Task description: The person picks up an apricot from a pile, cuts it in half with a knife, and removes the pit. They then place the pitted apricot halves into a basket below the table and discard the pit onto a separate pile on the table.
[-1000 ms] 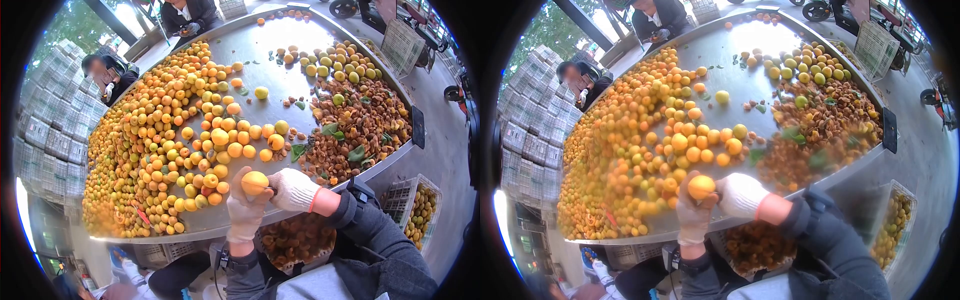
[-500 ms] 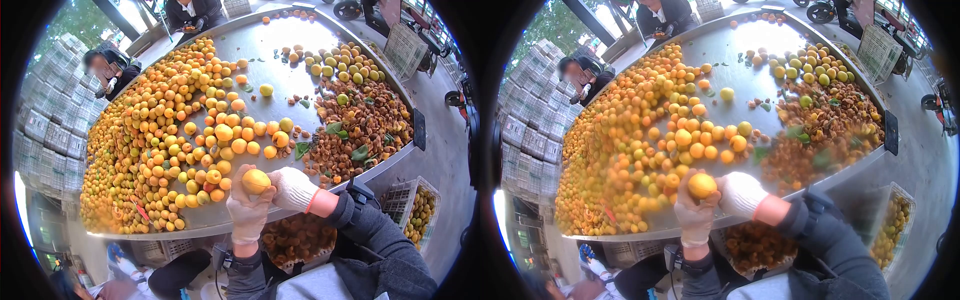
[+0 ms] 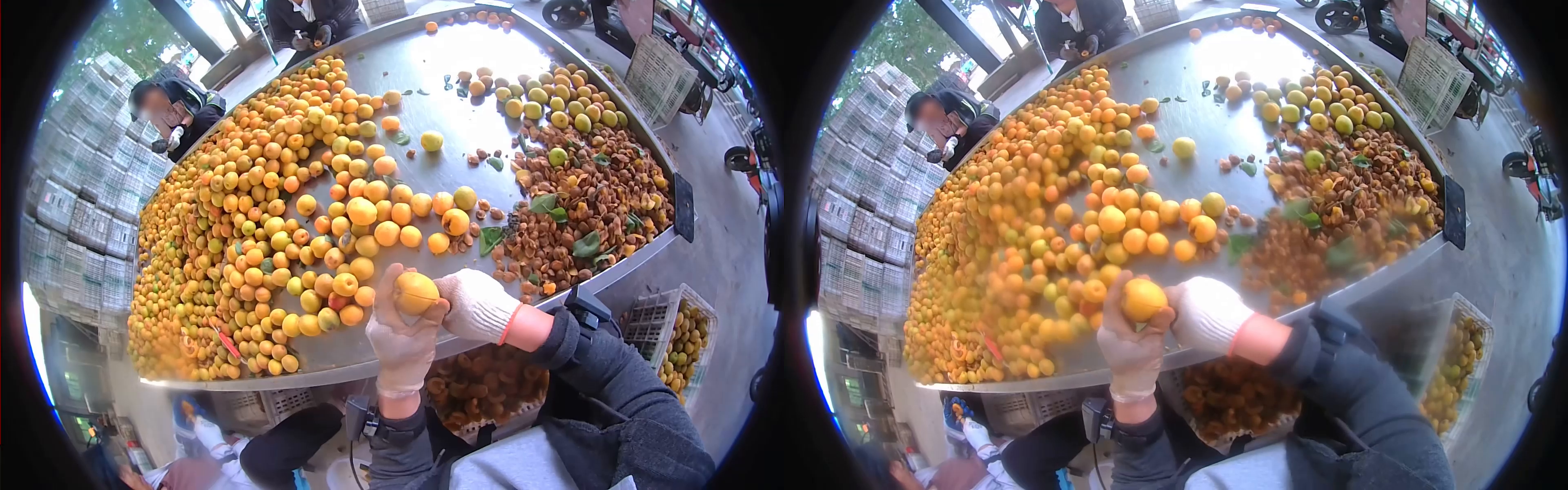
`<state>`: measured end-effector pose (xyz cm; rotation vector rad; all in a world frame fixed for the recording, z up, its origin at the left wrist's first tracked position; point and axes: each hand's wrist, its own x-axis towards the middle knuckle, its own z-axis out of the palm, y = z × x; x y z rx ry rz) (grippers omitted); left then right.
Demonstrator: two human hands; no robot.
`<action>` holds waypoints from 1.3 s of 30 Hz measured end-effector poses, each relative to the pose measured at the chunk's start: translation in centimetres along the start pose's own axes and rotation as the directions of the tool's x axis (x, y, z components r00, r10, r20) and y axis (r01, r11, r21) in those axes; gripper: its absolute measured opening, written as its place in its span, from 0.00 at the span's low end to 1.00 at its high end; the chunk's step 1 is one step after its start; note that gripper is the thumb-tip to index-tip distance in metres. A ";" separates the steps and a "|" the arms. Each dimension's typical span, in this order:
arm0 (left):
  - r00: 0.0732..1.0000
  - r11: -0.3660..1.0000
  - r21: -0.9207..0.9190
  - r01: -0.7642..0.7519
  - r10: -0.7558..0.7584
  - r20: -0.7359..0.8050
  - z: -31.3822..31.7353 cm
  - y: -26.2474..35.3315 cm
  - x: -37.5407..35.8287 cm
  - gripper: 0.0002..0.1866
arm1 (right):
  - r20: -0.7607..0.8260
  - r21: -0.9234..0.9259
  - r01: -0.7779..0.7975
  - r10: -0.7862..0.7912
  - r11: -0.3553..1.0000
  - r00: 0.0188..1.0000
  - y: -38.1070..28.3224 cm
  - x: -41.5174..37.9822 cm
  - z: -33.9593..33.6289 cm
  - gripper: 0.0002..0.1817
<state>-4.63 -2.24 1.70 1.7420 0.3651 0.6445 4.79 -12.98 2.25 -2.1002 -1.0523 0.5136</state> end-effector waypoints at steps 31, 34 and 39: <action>0.967 0.858 -0.495 0.135 -0.223 -0.124 1.7 0.4 0.8 0.36 | -0.190 -0.030 -0.049 0.042 0.998 0.981 -0.4 -0.9 -0.4 0.10; 0.985 0.962 0.247 -0.119 0.146 -0.093 1.2 0.0 0.7 0.36 | -0.023 0.195 0.025 -0.021 0.980 1.000 0.3 -0.9 -1.2 0.09; 0.996 0.972 0.231 -0.051 0.067 -0.061 0.5 -0.5 1.1 0.32 | 0.297 0.512 -0.155 -0.005 0.845 0.955 2.2 -0.1 -0.6 0.09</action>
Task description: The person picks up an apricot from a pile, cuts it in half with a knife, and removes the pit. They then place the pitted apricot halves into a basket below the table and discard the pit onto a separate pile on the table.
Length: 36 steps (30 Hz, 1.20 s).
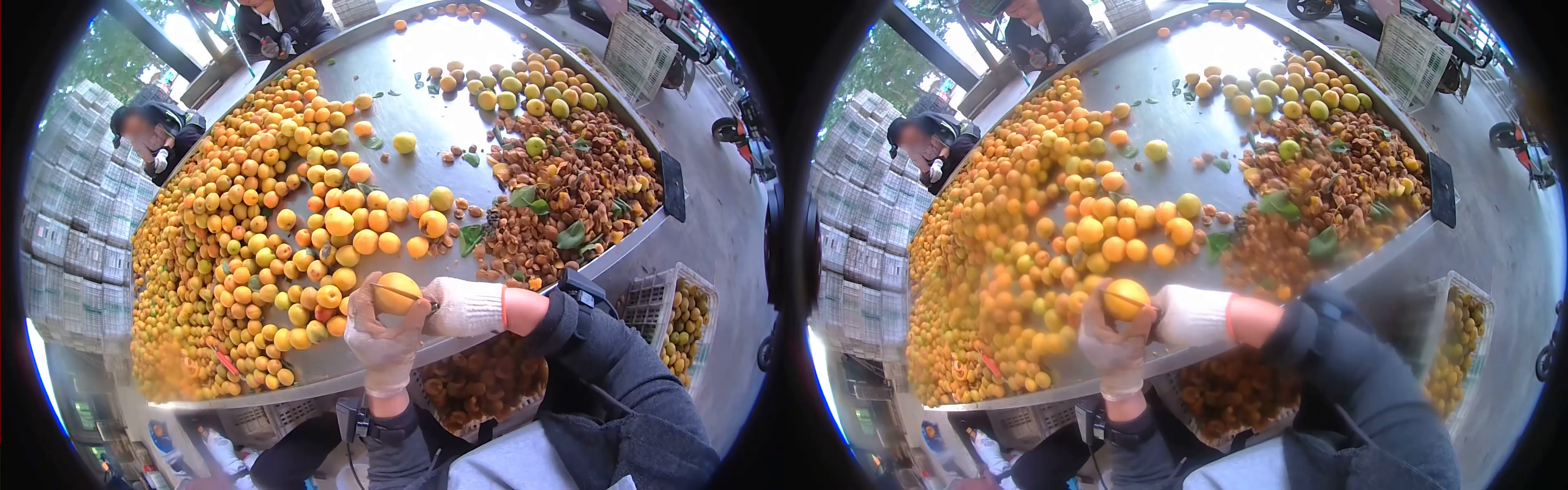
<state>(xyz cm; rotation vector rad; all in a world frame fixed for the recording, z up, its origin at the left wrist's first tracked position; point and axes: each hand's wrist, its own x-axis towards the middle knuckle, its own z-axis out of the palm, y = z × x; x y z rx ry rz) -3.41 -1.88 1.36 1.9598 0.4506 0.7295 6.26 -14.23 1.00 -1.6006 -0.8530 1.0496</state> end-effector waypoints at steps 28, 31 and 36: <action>0.981 0.914 -0.366 0.174 -0.130 0.143 0.1 0.0 -0.3 0.30 | -0.076 -0.254 0.098 -0.121 0.962 0.990 -0.3 -0.9 0.5 0.09; 0.969 0.940 -0.302 0.161 -0.093 0.229 -0.6 0.2 -0.3 0.31 | 0.198 0.079 -0.033 0.017 0.996 0.980 -0.6 -1.0 -0.2 0.11; 0.973 0.976 -0.204 -0.074 0.116 0.202 -1.4 -1.0 0.3 0.25 | 0.153 -0.094 -0.036 0.051 0.995 0.987 -1.5 -1.3 -0.9 0.11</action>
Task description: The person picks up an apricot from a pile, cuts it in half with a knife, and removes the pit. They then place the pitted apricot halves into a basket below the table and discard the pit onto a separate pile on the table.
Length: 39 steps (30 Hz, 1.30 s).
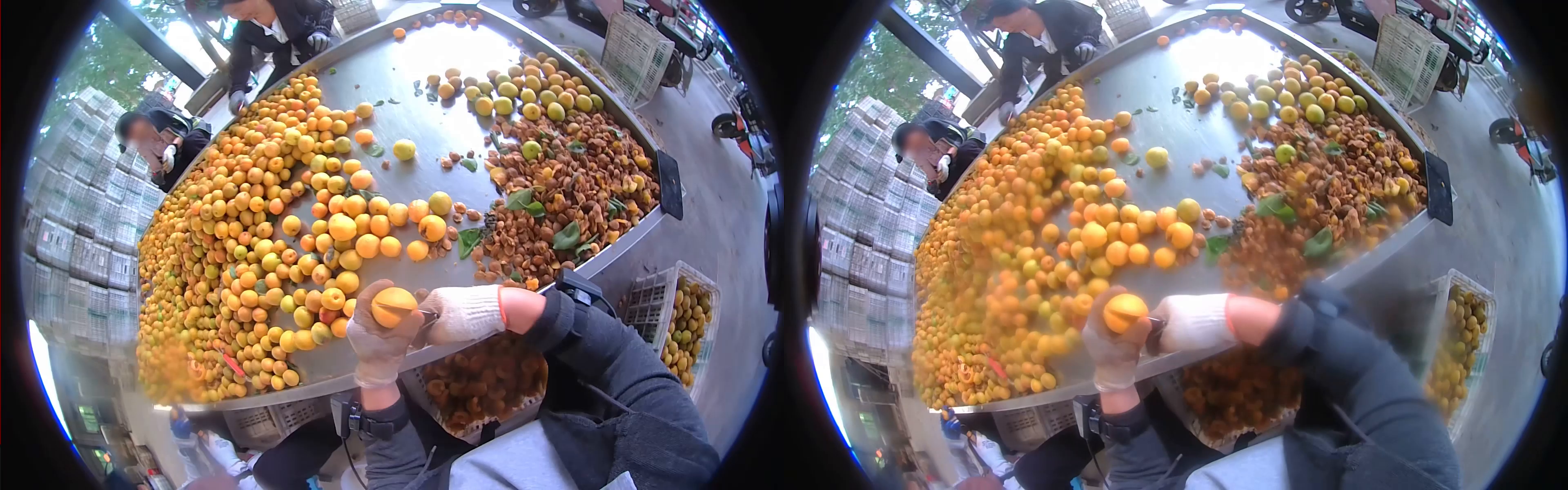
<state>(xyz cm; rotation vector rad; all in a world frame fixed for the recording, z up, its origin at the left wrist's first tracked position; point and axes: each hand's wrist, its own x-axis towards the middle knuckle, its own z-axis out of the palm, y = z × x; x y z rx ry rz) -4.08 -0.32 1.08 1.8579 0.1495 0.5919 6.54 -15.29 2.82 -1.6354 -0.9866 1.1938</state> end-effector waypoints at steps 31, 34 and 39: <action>0.817 0.706 -0.691 0.155 -0.485 -0.312 -1.1 -0.6 0.2 0.27 | -0.194 0.454 0.030 0.066 0.890 0.979 -1.9 -1.1 1.0 0.18; 0.804 0.627 -0.721 0.293 -0.571 -0.169 -0.5 1.1 0.6 0.28 | -0.002 0.072 0.060 -0.060 0.996 0.998 -0.7 -3.4 -0.2 0.19; 0.795 0.633 -0.601 0.489 -0.606 0.008 0.1 0.6 0.1 0.29 | -0.385 0.327 0.101 0.035 0.940 0.922 -3.5 -4.6 -1.8 0.15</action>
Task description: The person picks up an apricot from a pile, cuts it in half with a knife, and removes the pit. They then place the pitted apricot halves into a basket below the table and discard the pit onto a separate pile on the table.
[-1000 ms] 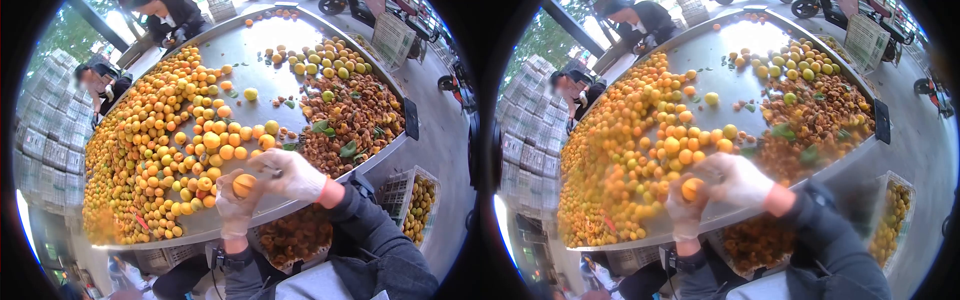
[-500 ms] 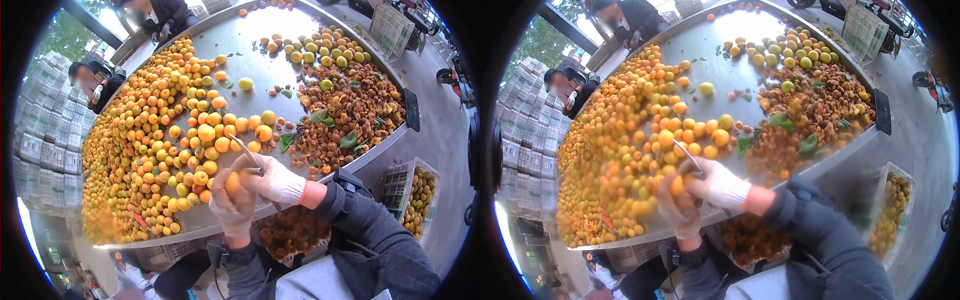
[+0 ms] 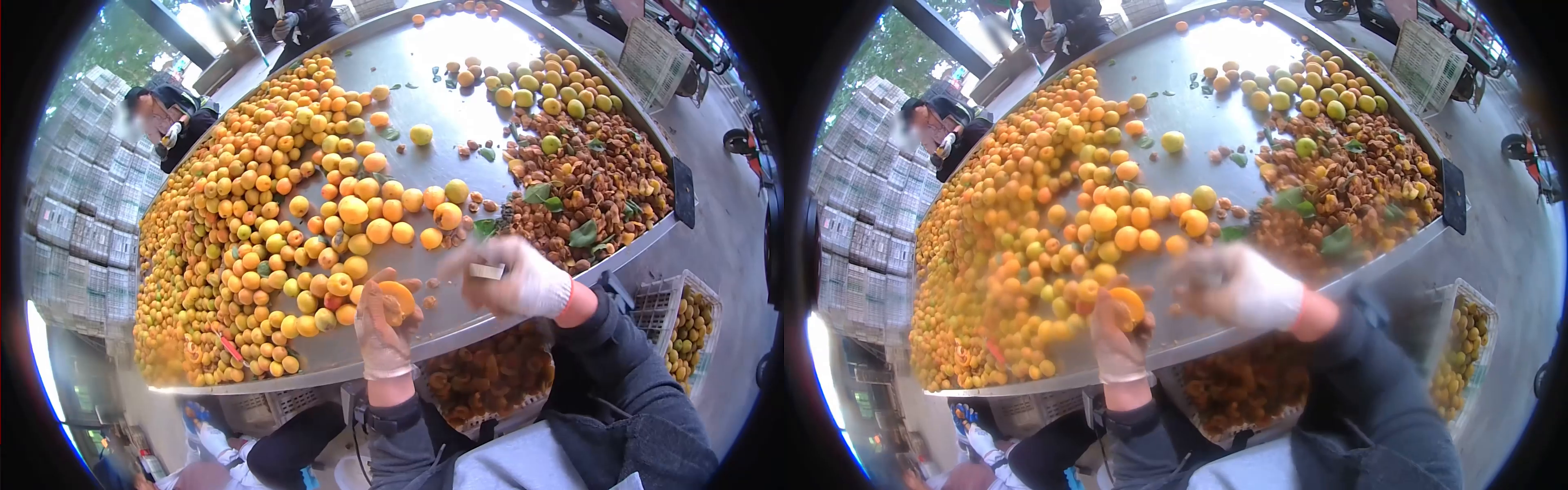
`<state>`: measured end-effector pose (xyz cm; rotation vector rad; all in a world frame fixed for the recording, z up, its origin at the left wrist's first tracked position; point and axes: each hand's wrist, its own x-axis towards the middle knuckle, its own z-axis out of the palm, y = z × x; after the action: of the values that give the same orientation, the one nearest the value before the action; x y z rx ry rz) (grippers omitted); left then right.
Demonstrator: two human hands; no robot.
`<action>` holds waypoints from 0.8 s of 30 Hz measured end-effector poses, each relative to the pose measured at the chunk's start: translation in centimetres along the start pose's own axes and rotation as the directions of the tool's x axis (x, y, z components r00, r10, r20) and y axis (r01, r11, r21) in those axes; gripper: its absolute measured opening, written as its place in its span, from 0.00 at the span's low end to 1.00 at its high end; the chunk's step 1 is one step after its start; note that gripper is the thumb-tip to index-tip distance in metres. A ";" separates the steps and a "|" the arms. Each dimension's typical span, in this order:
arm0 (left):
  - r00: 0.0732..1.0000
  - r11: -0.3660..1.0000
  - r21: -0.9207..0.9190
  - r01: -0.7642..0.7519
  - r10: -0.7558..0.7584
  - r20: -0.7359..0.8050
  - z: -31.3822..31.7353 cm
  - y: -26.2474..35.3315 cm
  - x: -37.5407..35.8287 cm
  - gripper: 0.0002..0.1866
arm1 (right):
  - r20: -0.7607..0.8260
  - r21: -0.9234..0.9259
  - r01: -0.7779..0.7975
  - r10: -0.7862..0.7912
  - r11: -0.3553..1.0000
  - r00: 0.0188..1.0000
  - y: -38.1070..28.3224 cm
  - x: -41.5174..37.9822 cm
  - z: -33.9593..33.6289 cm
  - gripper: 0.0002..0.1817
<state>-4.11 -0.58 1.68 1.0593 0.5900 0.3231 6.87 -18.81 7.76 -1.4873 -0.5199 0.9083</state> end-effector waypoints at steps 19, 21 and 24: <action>0.996 0.956 0.282 0.086 -0.075 -0.050 3.3 -2.5 -0.9 0.16 | -0.416 0.354 0.570 -0.421 0.742 0.806 1.3 3.9 3.6 0.09; 0.995 0.980 0.173 0.095 -0.087 -0.053 3.2 -3.4 -0.6 0.14 | -0.174 -0.055 0.736 -0.732 0.675 0.659 1.2 4.1 3.2 0.15; 0.985 0.977 0.127 0.173 -0.171 -0.026 2.7 -2.7 -0.4 0.12 | -0.278 0.474 0.415 -0.315 0.777 0.907 1.5 4.5 3.1 0.14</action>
<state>-2.90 -3.94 0.40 1.1221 0.7188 0.1426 6.79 -13.58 5.47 -0.9082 -0.3654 0.5313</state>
